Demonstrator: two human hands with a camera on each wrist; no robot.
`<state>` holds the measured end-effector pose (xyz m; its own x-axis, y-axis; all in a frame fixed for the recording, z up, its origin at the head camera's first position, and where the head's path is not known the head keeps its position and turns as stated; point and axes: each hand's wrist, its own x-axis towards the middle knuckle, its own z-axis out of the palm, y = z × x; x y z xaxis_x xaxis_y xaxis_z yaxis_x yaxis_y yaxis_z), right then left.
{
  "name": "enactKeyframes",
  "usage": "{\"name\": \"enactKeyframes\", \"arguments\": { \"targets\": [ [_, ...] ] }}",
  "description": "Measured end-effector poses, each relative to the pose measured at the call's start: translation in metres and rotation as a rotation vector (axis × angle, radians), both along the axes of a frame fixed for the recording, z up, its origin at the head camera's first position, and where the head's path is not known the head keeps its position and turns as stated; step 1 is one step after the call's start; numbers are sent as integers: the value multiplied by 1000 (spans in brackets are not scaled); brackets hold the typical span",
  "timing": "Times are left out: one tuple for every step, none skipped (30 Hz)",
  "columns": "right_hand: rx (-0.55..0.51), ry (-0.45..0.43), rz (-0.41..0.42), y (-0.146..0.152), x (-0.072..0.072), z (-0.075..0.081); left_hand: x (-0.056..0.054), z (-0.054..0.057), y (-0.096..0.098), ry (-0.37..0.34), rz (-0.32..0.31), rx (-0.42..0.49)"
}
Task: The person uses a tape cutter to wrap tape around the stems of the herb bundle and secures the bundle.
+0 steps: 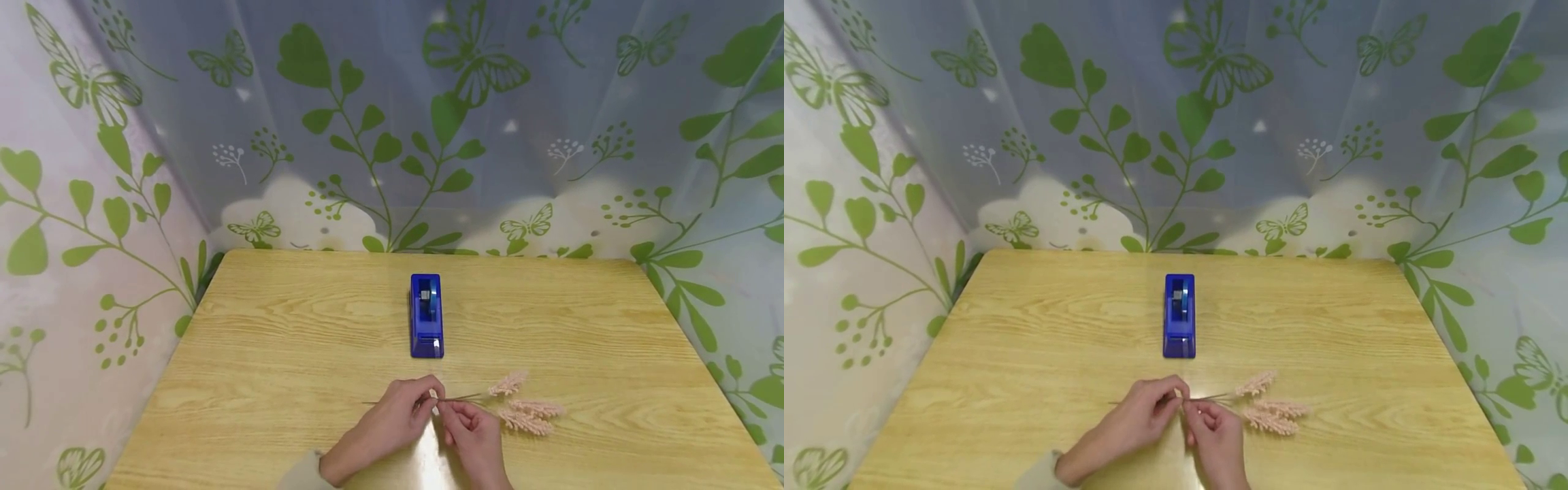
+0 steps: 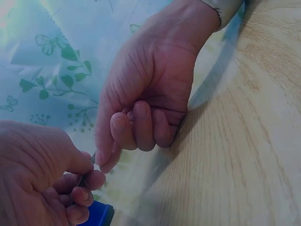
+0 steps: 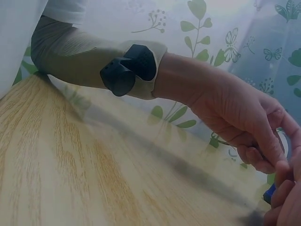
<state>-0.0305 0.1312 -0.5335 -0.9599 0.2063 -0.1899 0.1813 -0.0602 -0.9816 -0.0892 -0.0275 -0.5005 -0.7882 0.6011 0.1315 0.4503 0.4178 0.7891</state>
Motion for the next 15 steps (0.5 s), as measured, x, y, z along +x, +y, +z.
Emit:
{"name": "enactKeyframes", "arguments": {
  "targets": [
    [-7,-3,5,0,0,0,0,0,0,-9,1,1],
    [-14,-9,9,1,1,0,-1,0,0,-16,2,3],
    [-20,-7,12,1,1,-1,-1,0,0,-18,3,8],
    [-25,-13,11,2,1,-1,-1,-1,0,-19,6,14],
    [-29,-29,8,2,0,0,-1,-1,0,-19,8,19],
    [-35,-45,2,2,0,0,-1,-1,0,-15,9,24],
    [-38,-64,-8,3,0,2,-2,-2,1,-9,10,28],
    [-46,-85,-17,3,-1,3,-2,-2,1,-8,11,31],
    [-58,-101,-24,4,-1,5,-2,-2,1,-6,13,33],
    [-74,-119,-29,4,-1,6,-2,-3,1,-3,14,33],
    [-92,-125,-26,5,-1,8,-3,-3,1,0,15,33],
    [-118,-125,-20,5,0,9,-3,-3,1,4,16,32],
    [-142,-119,-9,5,0,10,-3,-4,1,2,17,32],
    [-167,-111,5,6,1,10,-3,-4,1,0,18,31],
    [-196,-97,19,6,1,10,-3,-4,1,-1,19,29]
  ]
}}
